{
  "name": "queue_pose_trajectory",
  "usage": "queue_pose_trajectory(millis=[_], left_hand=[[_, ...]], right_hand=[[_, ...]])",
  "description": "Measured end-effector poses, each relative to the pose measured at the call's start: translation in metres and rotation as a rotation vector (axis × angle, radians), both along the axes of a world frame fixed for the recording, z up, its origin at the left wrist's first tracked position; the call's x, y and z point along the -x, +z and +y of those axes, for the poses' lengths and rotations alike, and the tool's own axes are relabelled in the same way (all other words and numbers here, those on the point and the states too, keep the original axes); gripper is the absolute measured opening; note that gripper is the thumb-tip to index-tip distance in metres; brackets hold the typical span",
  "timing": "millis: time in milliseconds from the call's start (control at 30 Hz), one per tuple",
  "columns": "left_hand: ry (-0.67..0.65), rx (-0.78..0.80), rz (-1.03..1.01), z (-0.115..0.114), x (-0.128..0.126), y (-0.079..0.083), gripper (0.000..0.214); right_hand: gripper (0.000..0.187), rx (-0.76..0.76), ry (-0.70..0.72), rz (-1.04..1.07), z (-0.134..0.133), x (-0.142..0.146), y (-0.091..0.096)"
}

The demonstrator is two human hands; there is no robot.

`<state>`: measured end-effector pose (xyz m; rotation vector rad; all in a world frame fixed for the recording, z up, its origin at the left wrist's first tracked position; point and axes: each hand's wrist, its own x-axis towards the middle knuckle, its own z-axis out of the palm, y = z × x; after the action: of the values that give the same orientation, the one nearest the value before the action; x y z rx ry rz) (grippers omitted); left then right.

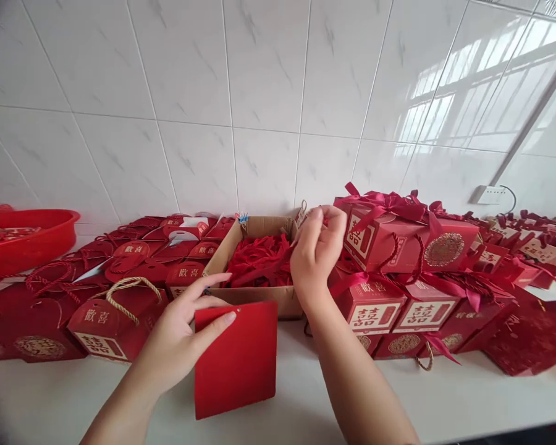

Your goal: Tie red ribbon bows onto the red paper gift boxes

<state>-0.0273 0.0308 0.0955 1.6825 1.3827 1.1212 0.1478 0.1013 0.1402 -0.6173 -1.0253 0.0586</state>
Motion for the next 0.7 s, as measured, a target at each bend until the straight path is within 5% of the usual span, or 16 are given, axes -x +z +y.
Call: queue_pose_trajectory(millis=[133,300,467,700], left_hand=[[0.000,-0.101,0.029,0.001,-0.003,-0.015,0.047],[0.039,-0.089,0.013,-0.004,0.001,-0.030,0.045],[0.001,-0.134,0.057,-0.010,0.005,-0.028,0.047],[0.477,-0.465,-0.142,-0.051,-0.007,-0.009,0.013]], right_hand=[[0.011,-0.085,0.242,0.205,-0.018,0.008,0.008],[0.009,0.049,0.565,0.201,-0.024,0.022,-0.003],[0.012,0.197,0.891,0.123,-0.027,0.030,-0.006],[0.008,0.097,1.057,-0.141,-0.054,0.042,-0.016]])
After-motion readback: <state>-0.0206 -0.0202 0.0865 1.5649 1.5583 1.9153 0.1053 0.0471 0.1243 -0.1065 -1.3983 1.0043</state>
